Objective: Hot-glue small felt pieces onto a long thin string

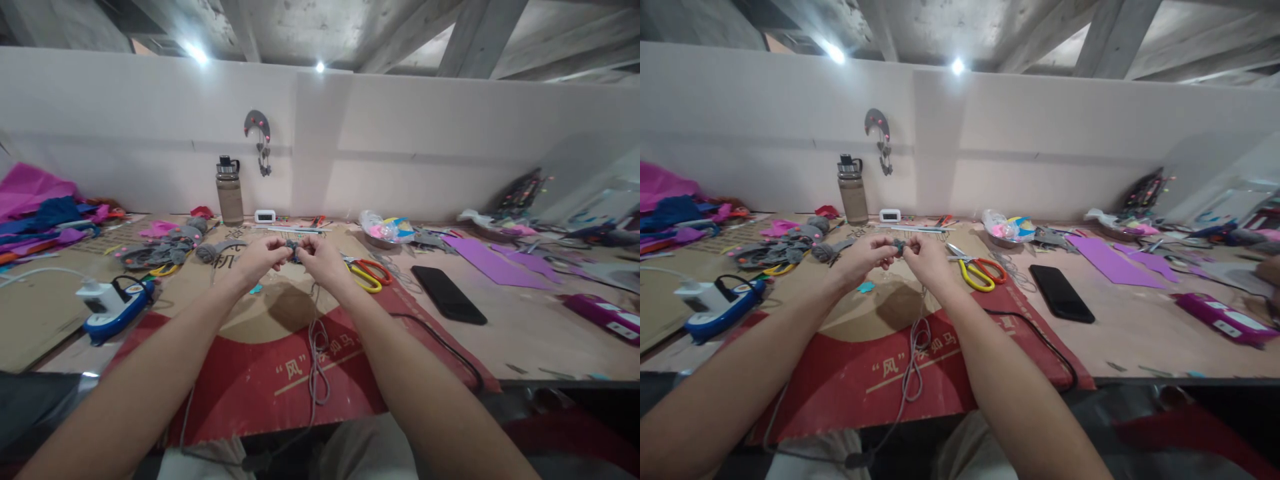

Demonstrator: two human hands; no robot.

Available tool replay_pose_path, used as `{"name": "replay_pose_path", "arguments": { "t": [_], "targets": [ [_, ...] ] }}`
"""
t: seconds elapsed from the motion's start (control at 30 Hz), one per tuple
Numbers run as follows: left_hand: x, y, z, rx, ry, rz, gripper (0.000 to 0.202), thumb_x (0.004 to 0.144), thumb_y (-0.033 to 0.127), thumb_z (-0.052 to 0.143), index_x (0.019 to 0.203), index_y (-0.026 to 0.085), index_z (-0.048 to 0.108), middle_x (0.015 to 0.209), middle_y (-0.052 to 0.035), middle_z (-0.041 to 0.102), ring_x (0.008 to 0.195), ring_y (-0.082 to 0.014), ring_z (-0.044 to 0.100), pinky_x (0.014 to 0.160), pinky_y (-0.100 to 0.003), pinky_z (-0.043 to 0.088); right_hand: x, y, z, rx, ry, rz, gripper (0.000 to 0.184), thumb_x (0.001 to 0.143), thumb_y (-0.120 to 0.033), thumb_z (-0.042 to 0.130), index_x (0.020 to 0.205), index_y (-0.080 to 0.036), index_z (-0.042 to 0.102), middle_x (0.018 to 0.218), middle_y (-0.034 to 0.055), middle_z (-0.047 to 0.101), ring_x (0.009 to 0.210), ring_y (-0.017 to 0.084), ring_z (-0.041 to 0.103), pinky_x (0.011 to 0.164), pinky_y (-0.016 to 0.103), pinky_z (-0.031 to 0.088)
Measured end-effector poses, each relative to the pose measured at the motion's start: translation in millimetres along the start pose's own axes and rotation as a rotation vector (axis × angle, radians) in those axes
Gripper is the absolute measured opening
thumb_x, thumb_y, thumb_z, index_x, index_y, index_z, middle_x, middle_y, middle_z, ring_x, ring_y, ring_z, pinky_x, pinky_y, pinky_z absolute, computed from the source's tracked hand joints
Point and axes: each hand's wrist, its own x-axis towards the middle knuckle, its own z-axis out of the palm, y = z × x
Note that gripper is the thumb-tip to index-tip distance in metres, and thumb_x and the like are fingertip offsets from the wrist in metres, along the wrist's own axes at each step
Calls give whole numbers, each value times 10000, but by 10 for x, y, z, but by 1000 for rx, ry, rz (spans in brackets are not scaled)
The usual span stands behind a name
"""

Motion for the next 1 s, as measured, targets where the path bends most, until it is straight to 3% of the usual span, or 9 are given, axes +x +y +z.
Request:
{"name": "replay_pose_path", "arguments": {
  "t": [0.2, 0.4, 0.57, 0.87, 1.0],
  "targets": [
    [32, -47, -63, 115, 57, 66, 182, 681, 333, 642, 731, 159, 655, 621, -13, 596, 542, -98, 507, 508, -219, 424, -28, 12, 11, -72, -7, -117, 60, 738, -221, 495, 778, -190, 526, 589, -44, 476, 540, 102, 424, 545, 237, 314],
    [57, -101, -35, -141, 171, -12, 193, 649, 293, 697, 697, 146, 582, 628, -10, 587, 543, -116, 581, 564, -283, 515, -29, 20, 20, 79, 57, -173, 234, 743, -222, 508, 971, -199, 461, 723, -27, 489, 651, 117, 478, 625, 248, 367],
    [69, -112, -17, -291, 207, -25, 224, 630, 219, 718, 691, 141, 517, 603, 14, 561, 549, -114, 606, 604, -292, 540, -51, 2, 44, 74, 78, -171, 83, 783, -280, 487, 809, -202, 489, 726, -1, 524, 666, 133, 474, 638, 263, 361],
    [49, -99, 15, -371, 180, -46, 260, 612, 190, 735, 724, 135, 507, 627, 11, 585, 562, -119, 625, 621, -291, 545, -55, -32, 46, 78, 108, -120, 127, 788, -309, 497, 729, -197, 503, 677, -13, 530, 653, 126, 468, 625, 254, 349],
    [38, -85, 32, -368, 134, -27, 250, 615, 207, 733, 797, 127, 581, 697, -7, 619, 591, -100, 614, 648, -281, 541, -64, -48, 37, 62, 133, -105, 130, 785, -305, 497, 717, -195, 507, 670, -15, 537, 625, 118, 466, 615, 252, 347]
  ]
}}
